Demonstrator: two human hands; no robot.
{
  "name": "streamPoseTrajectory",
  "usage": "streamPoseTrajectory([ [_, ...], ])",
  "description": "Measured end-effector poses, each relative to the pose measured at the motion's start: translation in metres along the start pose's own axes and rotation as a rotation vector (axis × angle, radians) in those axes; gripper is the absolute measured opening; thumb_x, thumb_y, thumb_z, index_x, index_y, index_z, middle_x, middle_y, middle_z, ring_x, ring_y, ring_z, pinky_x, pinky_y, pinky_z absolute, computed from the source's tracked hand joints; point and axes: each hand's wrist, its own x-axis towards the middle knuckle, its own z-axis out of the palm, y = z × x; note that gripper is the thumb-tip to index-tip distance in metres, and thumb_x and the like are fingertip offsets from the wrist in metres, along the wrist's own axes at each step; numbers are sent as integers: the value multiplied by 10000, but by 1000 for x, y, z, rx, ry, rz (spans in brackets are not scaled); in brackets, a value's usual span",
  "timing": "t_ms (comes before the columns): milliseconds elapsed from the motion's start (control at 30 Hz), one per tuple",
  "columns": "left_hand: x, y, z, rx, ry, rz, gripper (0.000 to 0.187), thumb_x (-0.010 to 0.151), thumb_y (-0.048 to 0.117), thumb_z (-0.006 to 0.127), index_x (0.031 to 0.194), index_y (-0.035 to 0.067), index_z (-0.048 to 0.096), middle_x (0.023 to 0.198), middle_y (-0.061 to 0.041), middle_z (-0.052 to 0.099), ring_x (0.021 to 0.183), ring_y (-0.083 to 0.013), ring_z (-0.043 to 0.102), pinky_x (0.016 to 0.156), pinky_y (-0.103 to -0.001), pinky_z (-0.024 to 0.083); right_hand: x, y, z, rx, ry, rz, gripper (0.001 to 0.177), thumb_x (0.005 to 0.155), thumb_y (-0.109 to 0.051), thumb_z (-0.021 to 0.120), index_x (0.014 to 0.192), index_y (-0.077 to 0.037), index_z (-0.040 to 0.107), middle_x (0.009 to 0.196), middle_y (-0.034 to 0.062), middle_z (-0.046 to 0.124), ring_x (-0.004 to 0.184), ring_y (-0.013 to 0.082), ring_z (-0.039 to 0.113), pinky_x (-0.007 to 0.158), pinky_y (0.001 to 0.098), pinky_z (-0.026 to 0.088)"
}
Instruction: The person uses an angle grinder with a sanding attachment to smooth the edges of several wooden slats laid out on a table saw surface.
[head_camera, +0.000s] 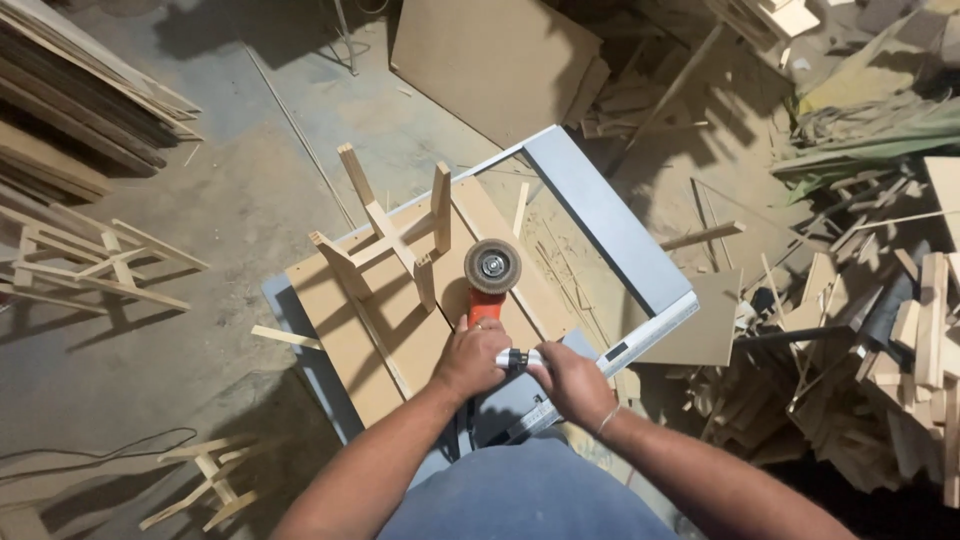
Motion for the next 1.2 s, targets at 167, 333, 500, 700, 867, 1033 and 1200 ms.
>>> streamPoseTrajectory([
  [167, -6, 25, -43, -66, -42, 42, 164, 709, 98, 695, 864, 143, 726, 1055, -70, 701, 1157, -259, 610, 1184, -660, 256, -11, -6, 5, 76, 169, -156, 307, 979, -416, 594, 1088, -134, 645, 918, 67, 724, 774, 291, 721, 639, 435, 575],
  [333, -4, 21, -36, -80, 1, 82, 70, 720, 96, 701, 780, 131, 706, 967, -61, 699, 1111, -261, 613, 1149, -690, 268, -6, -5, 2, -38, 184, -203, 368, 983, -519, 519, 1041, -170, 619, 844, 51, 699, 696, 293, 688, 537, 435, 519],
  [500, -3, 14, -21, -46, 3, 85, 122, 683, 151, 687, 796, 163, 730, 984, -44, 726, 1157, -232, 611, 1130, -633, 291, -7, 1, 13, 154, 17, 80, 301, 963, -437, 592, 1120, -183, 625, 942, 72, 746, 850, 296, 727, 703, 424, 531],
  [700, 3, 0, 6, 78, -81, 15, 303, 694, 233, 749, 990, 279, 700, 1111, 109, 653, 1294, -117, 489, 1201, -674, 312, 10, 28, 13, -37, 198, -351, 357, 920, -409, 693, 1195, -194, 619, 897, 111, 702, 838, 376, 736, 727, 512, 612],
  [867, 1, 3, 0, -10, -47, 0, 258, 735, 183, 694, 971, 287, 706, 1060, 99, 658, 1269, -118, 515, 1195, -677, 314, 9, 29, 24, 55, 214, -310, 346, 917, -359, 709, 1198, -167, 642, 859, 128, 706, 812, 368, 737, 712, 519, 612],
  [1033, 3, 0, 5, -16, -27, 1, 248, 738, 180, 688, 956, 296, 710, 1056, 115, 653, 1257, -104, 515, 1189, -680, 322, -1, 13, 33, 122, 179, -88, 371, 944, -422, 667, 1237, -197, 629, 893, 107, 722, 874, 352, 739, 773, 505, 612],
  [1200, 3, 2, 4, 35, -29, 22, 247, 729, 185, 696, 951, 293, 705, 1065, 110, 656, 1266, -103, 508, 1188, -677, 326, 14, 19, 27, 98, 164, -257, 372, 921, -422, 703, 1206, -191, 641, 881, 123, 726, 851, 384, 736, 746, 535, 613],
])
